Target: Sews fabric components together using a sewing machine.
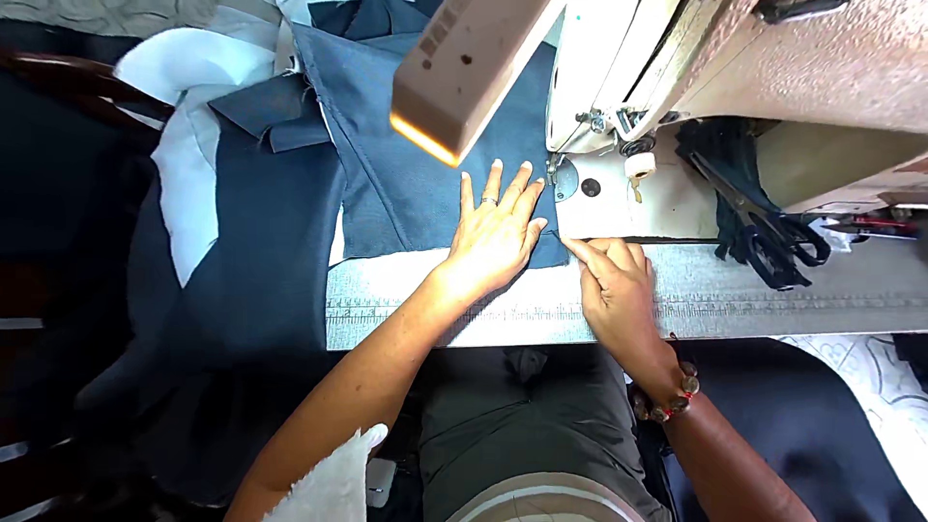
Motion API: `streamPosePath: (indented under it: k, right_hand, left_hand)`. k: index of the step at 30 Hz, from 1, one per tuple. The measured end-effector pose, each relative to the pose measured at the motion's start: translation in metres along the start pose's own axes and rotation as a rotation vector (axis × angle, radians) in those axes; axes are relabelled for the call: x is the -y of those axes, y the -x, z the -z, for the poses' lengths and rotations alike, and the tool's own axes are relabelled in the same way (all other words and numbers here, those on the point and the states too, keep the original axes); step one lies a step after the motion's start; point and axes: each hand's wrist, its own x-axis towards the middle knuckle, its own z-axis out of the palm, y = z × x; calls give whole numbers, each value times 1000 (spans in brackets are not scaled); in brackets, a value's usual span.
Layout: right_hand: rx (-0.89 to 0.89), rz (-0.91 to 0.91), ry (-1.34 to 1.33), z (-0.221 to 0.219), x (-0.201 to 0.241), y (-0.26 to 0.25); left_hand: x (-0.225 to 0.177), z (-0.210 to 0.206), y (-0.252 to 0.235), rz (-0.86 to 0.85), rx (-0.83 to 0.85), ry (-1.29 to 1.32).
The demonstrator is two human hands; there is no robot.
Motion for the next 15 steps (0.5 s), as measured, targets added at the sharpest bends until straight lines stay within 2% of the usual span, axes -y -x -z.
streamPosePath:
  k: [8, 15]
  right_hand:
    - [53, 182, 237, 0, -1, 0]
    - [54, 204, 185, 1, -6, -4]
  left_hand:
    - [10, 7, -4, -32, 51, 33]
    - [21, 7, -4, -10, -41, -13]
